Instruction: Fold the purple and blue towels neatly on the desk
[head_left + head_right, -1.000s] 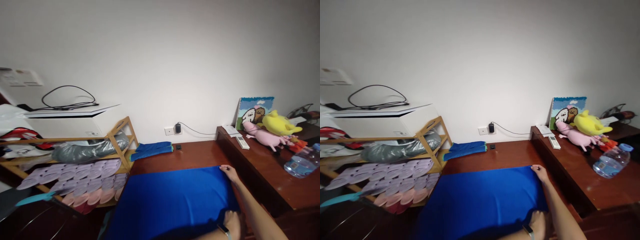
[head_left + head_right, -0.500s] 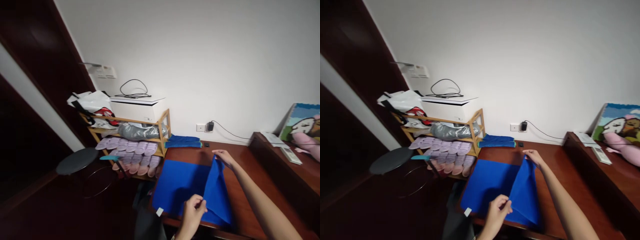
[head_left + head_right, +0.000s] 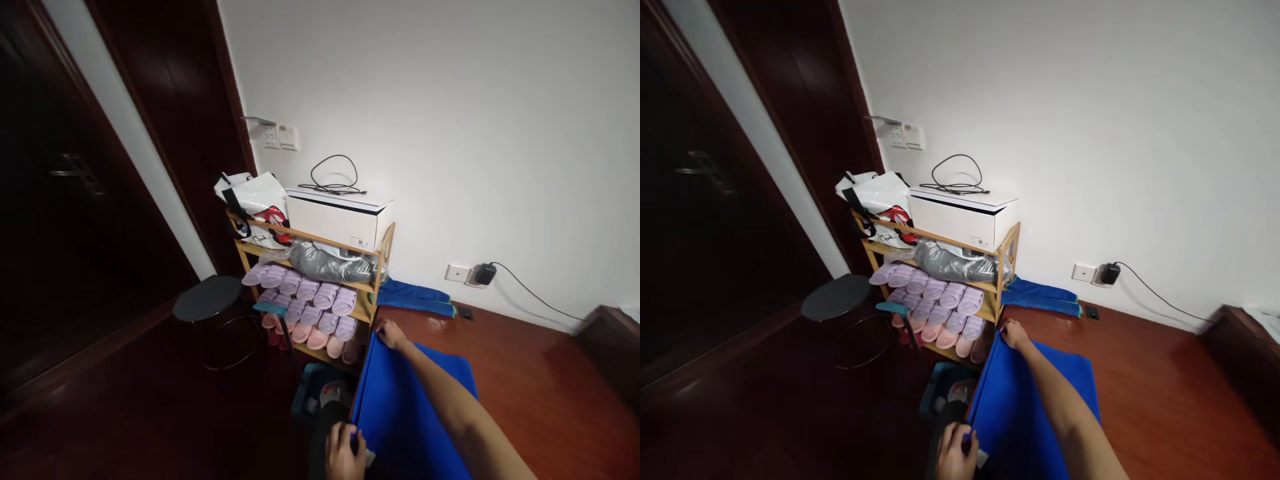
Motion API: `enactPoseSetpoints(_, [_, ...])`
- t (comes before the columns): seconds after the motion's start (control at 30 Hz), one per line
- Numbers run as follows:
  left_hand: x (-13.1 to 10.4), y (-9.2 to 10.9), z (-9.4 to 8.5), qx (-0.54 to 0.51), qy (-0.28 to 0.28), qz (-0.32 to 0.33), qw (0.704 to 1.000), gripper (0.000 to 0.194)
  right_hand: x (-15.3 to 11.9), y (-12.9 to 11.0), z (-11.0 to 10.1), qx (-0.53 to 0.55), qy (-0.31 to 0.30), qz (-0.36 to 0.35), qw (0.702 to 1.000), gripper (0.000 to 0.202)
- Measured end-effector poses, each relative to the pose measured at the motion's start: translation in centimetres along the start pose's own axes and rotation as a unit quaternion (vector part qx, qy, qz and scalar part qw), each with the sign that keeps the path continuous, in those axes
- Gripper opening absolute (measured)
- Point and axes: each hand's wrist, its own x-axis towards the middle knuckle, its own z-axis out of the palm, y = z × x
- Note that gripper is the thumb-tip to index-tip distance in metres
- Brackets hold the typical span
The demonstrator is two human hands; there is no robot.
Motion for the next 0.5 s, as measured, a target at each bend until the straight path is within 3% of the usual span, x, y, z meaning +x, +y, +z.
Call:
enactPoseSetpoints(0.1, [-0.9,-1.1,1.1,0.0,0.016,0.03,0.999,0.017,-0.5,1.1,0.9,0.013,0.002,-0.013,1.0,0.025])
enactPoseSetpoints(0.3, [-0.6,-1.5,0.7,-0.013,0.017,0.06,0.998,0.024,-0.6,1.7,0.8,0.04,-0.022,-0.042,0.998,0.037])
enactPoseSetpoints(0.4, [-0.3,-1.4,0.4,-0.014,0.007,0.067,0.998,0.031,0.0,1.0,0.4,0.044,-0.043,-0.059,0.996,0.03])
enactPoseSetpoints(0.5, [-0.1,-0.8,0.2,0.023,0.018,0.031,0.999,0.029,0.0,0.3,-0.6,0.051,-0.048,-0.071,0.995,0.019])
